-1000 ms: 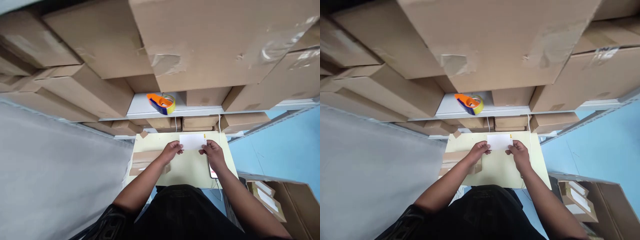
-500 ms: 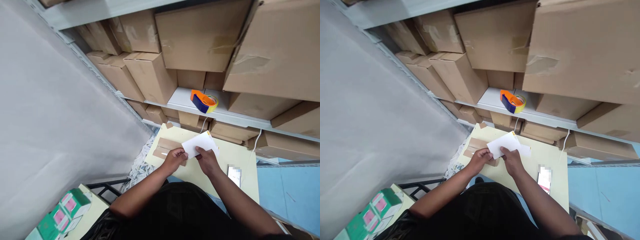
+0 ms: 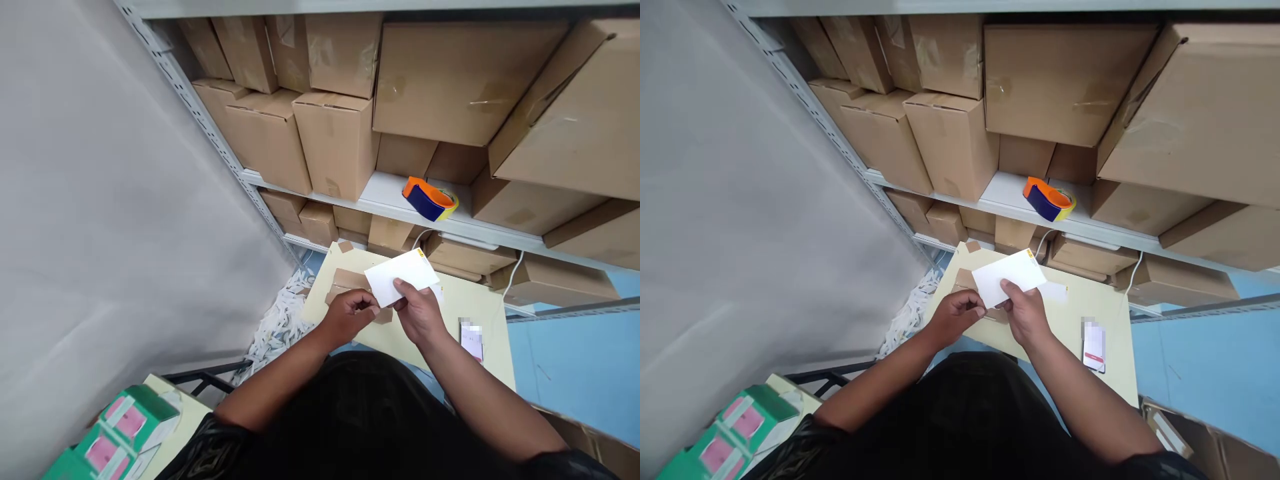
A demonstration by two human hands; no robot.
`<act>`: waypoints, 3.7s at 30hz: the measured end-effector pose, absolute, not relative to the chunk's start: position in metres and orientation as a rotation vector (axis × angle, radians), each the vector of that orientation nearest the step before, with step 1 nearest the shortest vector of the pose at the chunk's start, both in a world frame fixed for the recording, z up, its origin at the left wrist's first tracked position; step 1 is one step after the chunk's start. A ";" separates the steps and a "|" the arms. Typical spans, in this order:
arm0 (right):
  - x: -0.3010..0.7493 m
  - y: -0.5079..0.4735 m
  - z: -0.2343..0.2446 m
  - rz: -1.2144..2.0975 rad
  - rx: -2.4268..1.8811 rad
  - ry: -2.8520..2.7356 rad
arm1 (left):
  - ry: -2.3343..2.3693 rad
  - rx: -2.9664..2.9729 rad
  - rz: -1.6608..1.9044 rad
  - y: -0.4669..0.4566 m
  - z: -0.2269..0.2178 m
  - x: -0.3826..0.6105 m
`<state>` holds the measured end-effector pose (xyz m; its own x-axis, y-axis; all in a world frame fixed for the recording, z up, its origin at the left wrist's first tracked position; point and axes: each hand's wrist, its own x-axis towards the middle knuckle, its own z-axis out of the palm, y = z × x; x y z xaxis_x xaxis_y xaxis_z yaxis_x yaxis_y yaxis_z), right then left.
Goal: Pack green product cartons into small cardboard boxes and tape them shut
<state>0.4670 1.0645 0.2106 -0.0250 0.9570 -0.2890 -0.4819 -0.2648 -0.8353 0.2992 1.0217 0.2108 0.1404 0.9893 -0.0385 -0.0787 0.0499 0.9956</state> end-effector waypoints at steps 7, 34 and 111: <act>0.423 1.032 0.227 1.546 -1.037 -0.640 | 0.980 1.039 1.159 1.005 0.225 0.258; 0.391 1.000 0.234 1.674 -1.007 -0.652 | 0.926 0.997 1.250 0.985 0.238 0.200; 0.442 1.009 0.142 1.144 -1.505 -1.167 | 1.170 0.755 0.796 1.018 0.113 0.190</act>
